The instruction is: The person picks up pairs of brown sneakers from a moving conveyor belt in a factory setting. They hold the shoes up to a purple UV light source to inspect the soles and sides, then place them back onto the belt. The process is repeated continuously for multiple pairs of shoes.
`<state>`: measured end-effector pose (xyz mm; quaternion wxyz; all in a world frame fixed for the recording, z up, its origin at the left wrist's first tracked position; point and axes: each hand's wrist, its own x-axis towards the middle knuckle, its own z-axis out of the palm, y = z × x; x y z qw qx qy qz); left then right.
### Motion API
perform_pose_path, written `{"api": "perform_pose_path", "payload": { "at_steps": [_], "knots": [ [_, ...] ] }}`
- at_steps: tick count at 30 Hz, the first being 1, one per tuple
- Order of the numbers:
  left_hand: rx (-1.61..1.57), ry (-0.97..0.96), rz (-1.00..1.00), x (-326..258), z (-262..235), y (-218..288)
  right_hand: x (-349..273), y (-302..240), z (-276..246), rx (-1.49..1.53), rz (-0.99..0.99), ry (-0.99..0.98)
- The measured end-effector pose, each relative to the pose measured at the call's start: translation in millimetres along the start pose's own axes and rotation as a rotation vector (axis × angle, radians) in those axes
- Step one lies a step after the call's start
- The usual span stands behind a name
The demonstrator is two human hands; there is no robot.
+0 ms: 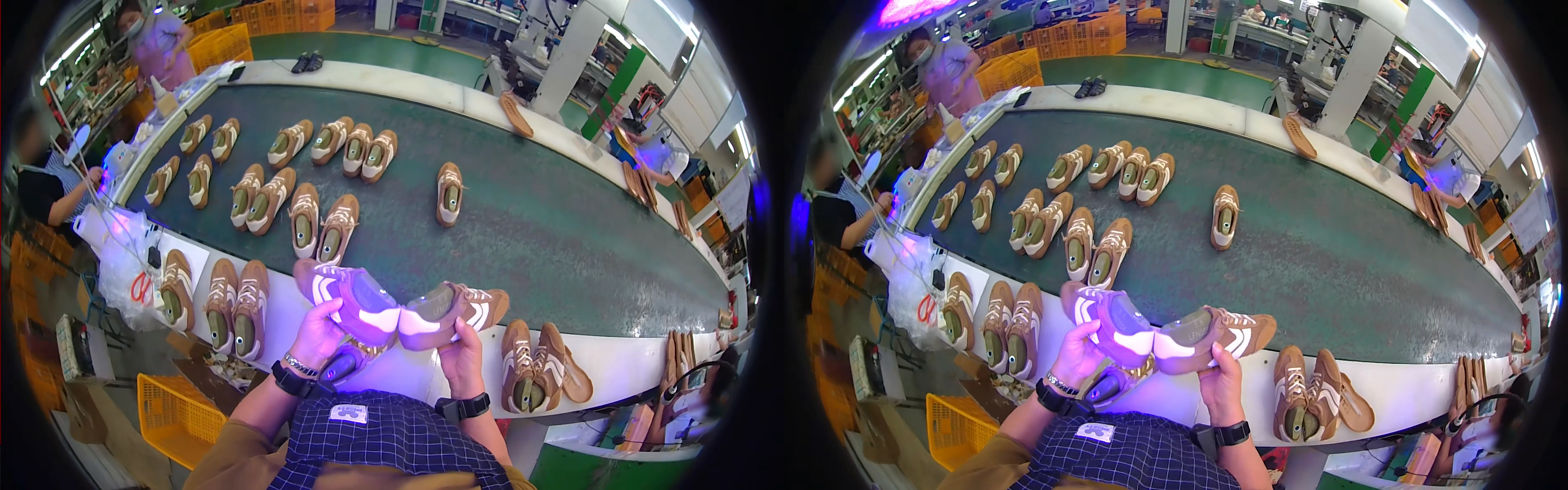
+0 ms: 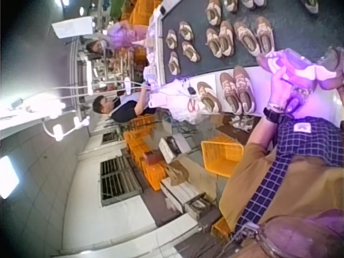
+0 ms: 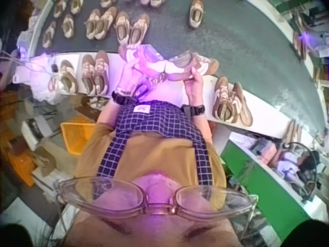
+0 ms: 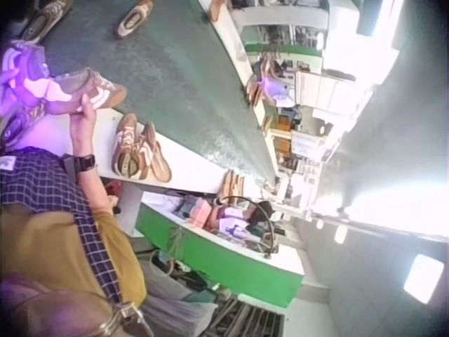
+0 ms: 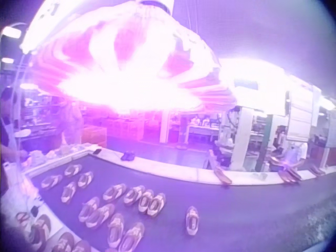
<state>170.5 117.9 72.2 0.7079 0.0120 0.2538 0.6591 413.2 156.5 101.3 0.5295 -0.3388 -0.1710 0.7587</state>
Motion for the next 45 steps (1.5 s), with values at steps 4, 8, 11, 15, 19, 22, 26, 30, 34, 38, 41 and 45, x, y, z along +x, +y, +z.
{"api": "perform_pose_path", "payload": {
  "at_steps": [4, 8, 11, 15, 19, 22, 26, 30, 34, 38, 41, 45],
  "knots": [
    [-0.038, -0.067, -0.151, 40.0, -5.8, -3.7, -2.3, 3.1, -11.1, 0.048, 0.027, 0.024],
    [0.157, -0.236, -0.215, 129.7, -23.1, 6.9, 2.2, 6.2, -46.0, 0.104, 0.08, 0.033],
    [0.544, 0.01, 0.005, 187.8, -82.6, 12.9, 7.6, 8.6, -67.7, 0.142, 0.143, 0.038],
    [0.859, 0.401, -0.035, 182.9, -78.4, 12.4, 8.1, -0.9, -76.6, 0.238, 0.144, 0.076],
    [0.892, 0.313, -0.127, 131.8, -57.1, 25.6, 55.7, -24.2, -81.9, 0.207, 0.149, -0.038],
    [0.936, 0.273, -0.105, 91.9, -79.3, 36.2, 129.6, -60.8, -66.4, 0.131, 0.154, -0.163],
    [0.97, 0.287, -0.1, 24.9, -68.4, 38.8, 241.3, -98.1, -58.6, 0.073, -0.016, -0.026],
    [1.028, 0.231, -0.037, -21.0, -72.2, 25.8, 295.2, -71.2, -84.8, -0.193, -0.099, 0.216],
    [1.19, 0.154, -0.04, -50.4, -62.4, 3.1, 209.8, -7.2, -62.3, -0.285, 0.026, -0.018],
    [1.442, 0.024, 0.01, -48.5, -66.5, -30.4, 106.3, 20.1, -63.2, -0.649, 0.263, -0.042],
    [1.821, -0.024, 0.125, -39.1, -73.4, -39.4, 45.1, 19.2, -78.9, -0.818, 0.244, -0.095],
    [1.729, -0.02, 0.09, -36.5, -78.5, -35.1, -26.5, -26.9, -89.0, -1.569, -0.511, 0.058]
  ]
}}
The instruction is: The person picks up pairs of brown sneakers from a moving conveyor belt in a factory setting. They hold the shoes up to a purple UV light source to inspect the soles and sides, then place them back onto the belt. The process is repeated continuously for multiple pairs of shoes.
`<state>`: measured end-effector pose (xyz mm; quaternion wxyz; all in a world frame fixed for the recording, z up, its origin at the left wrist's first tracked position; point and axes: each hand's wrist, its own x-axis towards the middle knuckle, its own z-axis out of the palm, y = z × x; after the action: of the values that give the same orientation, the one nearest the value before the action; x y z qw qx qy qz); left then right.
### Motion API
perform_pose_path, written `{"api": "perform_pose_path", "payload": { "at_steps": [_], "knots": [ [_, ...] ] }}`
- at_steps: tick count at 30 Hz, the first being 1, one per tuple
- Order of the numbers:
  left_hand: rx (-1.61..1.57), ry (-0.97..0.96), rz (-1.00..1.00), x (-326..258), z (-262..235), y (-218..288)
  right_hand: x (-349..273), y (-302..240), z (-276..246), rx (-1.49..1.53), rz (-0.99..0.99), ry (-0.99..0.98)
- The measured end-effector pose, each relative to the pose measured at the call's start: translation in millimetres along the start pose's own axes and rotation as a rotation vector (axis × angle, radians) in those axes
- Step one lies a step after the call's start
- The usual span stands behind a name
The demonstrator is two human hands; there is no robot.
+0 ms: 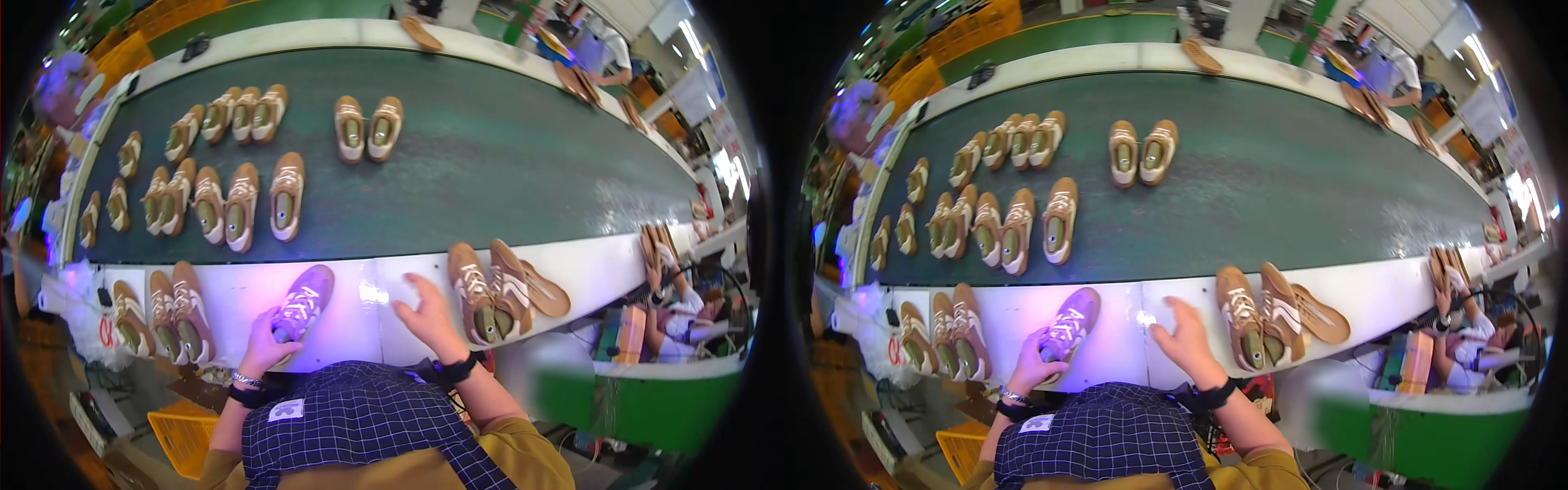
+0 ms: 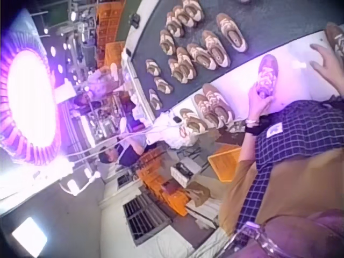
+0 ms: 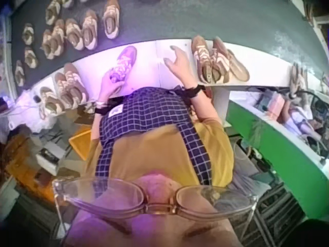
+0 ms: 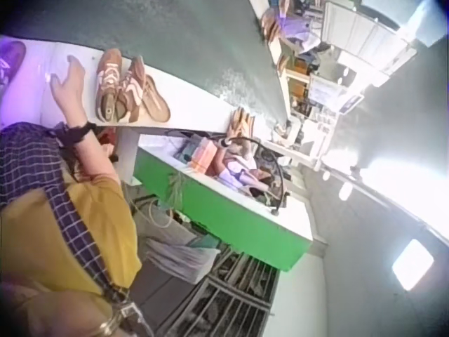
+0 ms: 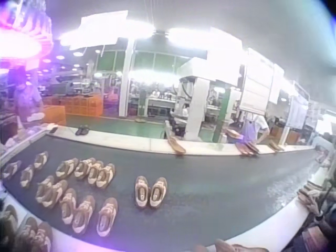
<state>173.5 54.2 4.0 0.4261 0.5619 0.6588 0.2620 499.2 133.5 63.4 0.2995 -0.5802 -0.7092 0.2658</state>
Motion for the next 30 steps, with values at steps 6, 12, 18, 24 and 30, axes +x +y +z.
{"api": "perform_pose_path", "payload": {
  "at_steps": [6, 12, 18, 24, 30],
  "knots": [
    [-0.02, -0.011, -0.025, 3.7, 0.7, 5.3, -51.5, 38.1, -76.9, -0.547, 0.338, 0.12],
    [-0.114, 0.007, -0.025, 0.9, 6.4, 2.9, -83.9, 63.4, -51.8, -0.543, 0.399, 0.266],
    [-0.042, 0.094, -0.031, -4.8, 22.4, 2.0, -85.5, 35.3, -28.8, -0.231, 0.364, 0.168],
    [-0.239, 0.058, -0.114, -4.2, 20.8, 8.9, -62.5, 48.1, -11.4, 0.068, 0.446, 0.077],
    [-1.032, -0.134, -0.179, -22.9, 1.1, 24.5, -58.2, 10.7, 5.3, 1.151, 0.632, -0.111]
  ]
}}
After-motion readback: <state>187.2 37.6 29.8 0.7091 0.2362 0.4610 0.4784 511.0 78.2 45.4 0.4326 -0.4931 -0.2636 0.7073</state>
